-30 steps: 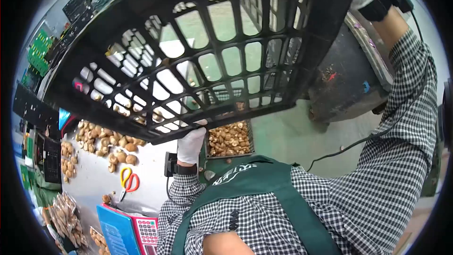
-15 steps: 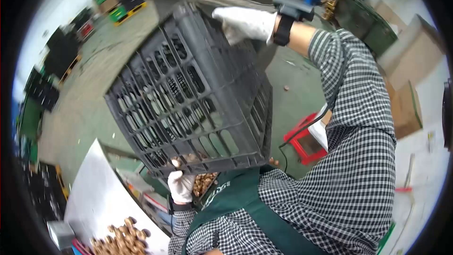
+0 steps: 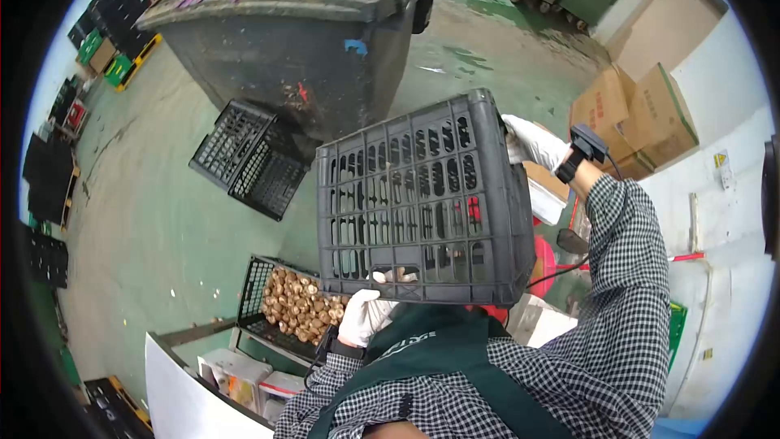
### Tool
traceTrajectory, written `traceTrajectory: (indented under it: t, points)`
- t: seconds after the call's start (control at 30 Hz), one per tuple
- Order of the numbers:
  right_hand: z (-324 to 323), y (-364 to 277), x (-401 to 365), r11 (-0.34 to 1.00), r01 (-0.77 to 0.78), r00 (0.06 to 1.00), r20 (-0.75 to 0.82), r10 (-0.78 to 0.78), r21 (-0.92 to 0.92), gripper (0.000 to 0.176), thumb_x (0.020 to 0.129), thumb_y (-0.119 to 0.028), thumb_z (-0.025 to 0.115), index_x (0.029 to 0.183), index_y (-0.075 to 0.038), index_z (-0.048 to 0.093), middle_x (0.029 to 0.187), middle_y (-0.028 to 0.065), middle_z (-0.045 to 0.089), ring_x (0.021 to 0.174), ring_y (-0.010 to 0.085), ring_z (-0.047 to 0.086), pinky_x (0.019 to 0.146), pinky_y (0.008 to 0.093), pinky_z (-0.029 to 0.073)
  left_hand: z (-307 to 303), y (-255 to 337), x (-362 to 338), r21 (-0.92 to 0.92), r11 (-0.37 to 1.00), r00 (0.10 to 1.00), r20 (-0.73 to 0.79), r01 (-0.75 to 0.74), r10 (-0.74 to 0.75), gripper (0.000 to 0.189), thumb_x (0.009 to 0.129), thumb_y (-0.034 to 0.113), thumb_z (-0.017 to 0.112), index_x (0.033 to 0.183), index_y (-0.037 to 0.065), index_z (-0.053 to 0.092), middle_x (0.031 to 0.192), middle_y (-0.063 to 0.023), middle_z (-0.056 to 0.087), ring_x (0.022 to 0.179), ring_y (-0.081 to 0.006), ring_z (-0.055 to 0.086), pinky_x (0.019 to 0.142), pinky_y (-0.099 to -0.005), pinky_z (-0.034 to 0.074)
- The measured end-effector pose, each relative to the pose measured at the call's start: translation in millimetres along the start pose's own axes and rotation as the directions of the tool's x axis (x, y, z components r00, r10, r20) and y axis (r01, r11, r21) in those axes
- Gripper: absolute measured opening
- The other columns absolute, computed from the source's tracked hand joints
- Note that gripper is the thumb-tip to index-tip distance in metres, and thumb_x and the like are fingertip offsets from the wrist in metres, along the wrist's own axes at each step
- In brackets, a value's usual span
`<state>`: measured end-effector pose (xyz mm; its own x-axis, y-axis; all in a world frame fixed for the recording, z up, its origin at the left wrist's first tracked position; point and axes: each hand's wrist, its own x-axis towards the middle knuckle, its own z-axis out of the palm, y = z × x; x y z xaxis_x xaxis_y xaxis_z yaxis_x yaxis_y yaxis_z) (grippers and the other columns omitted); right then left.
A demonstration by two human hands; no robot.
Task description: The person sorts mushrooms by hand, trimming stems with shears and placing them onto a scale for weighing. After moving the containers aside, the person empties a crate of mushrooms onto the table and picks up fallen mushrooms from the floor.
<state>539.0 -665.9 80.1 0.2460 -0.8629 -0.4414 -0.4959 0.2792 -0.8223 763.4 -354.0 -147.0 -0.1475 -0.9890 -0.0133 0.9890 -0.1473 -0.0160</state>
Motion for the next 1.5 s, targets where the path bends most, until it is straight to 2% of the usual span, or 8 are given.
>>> traceTrajectory:
  t: [0.13,0.17,0.27,0.47,0.6,0.73,1.03,1.5]
  points:
    - [-43.8,55.9,9.8,0.946,0.089,0.989,0.082,-0.12,0.313,0.036,0.093,-0.048,0.048,0.083,-0.013,0.051,0.07,0.0046,0.06,0.062,0.0201,0.062,0.065,0.0361,0.054,14.5,18.3,37.0,0.158,0.983,0.992,-0.098,0.089,-0.074,0.024,0.076,0.002,0.055,0.1,0.001,0.06,0.12,-0.0211,0.057,0.122,-0.0374,0.048,0.108,-0.049,0.034]
    - [-90.2,84.9,35.9,0.928,0.027,0.941,0.305,-0.149,0.372,0.033,0.096,-0.043,0.046,0.098,-0.011,0.055,0.085,0.0067,0.065,0.074,0.0211,0.065,0.071,0.0365,0.054,17.7,21.6,50.1,0.197,0.977,0.996,-0.036,0.085,-0.079,0.025,0.077,0.002,0.055,0.101,-0.001,0.058,0.12,-0.0225,0.056,0.119,-0.0368,0.05,0.105,-0.047,0.037]
    - [-68.5,13.1,-40.8,0.889,0.111,0.993,-0.022,-0.113,0.444,0.035,0.095,-0.04,0.049,0.093,-0.006,0.055,0.093,0.0159,0.066,0.078,0.0247,0.067,0.072,0.0342,0.053,63.8,52.4,70.4,0.31,0.946,0.995,-0.064,0.092,-0.076,0.023,0.074,0.002,0.056,0.096,0.0,0.059,0.108,-0.0215,0.063,0.108,-0.0399,0.057,0.098,-0.0521,0.044]
    - [-132.2,-36.7,-93.7,0.762,0.256,0.966,-0.131,-0.222,0.595,0.028,0.093,-0.031,0.055,0.101,-0.005,0.061,0.091,0.0123,0.068,0.079,0.0189,0.067,0.071,0.0342,0.055,141.1,59.7,137.7,0.336,0.929,0.984,0.026,0.155,-0.174,0.033,0.075,0.007,0.057,0.108,0.005,0.054,0.109,-0.0162,0.061,0.112,-0.0388,0.054,0.1,-0.0545,0.04]
    - [-170.8,-83.6,-89.9,0.764,0.453,0.886,-0.325,-0.33,0.459,0.027,0.094,-0.025,0.053,0.106,-0.001,0.061,0.094,0.0099,0.068,0.077,0.0187,0.066,0.071,0.0325,0.055,157.7,47.6,206.2,0.259,0.955,0.963,0.186,0.146,-0.198,0.032,0.079,0.002,0.053,0.11,0.006,0.054,0.116,-0.0153,0.059,0.121,-0.0369,0.048,0.108,-0.0503,0.031]
    - [-248.5,-108.3,-75.1,0.829,0.433,0.9,-0.225,-0.375,0.353,0.032,0.096,-0.025,0.05,0.113,0.001,0.056,0.107,0.0128,0.064,0.094,0.0207,0.063,0.081,0.0342,0.053,166.0,37.7,280.8,0.255,0.925,0.904,0.25,0.283,-0.346,0.037,0.081,-0.001,0.048,0.118,0.004,0.051,0.123,-0.0177,0.054,0.125,-0.0336,0.046,0.11,-0.0459,0.03]
    - [-370.4,-143.8,-57.0,0.851,0.442,0.84,-0.464,-0.282,0.282,0.037,0.097,-0.026,0.047,0.12,0.002,0.052,0.112,0.0142,0.062,0.096,0.022,0.063,0.085,0.0338,0.053,229.6,31.3,421.5,0.288,0.924,0.776,0.511,0.25,-0.369,0.031,0.082,0.006,0.05,0.112,0.0,0.05,0.117,-0.0183,0.056,0.117,-0.0342,0.051,0.107,-0.0458,0.033]
    - [-430.2,-234.2,49.7,0.8,0.474,0.812,-0.535,-0.234,0.369,0.038,0.092,-0.03,0.054,0.109,0.003,0.056,0.096,0.0144,0.066,0.082,0.0223,0.066,0.075,0.0339,0.056,338.3,20.1,613.3,0.247,0.917,0.813,0.429,0.312,-0.392,0.032,0.082,0.004,0.046,0.113,-0.002,0.052,0.113,-0.0167,0.058,0.107,-0.0281,0.057,0.099,-0.0408,0.043]
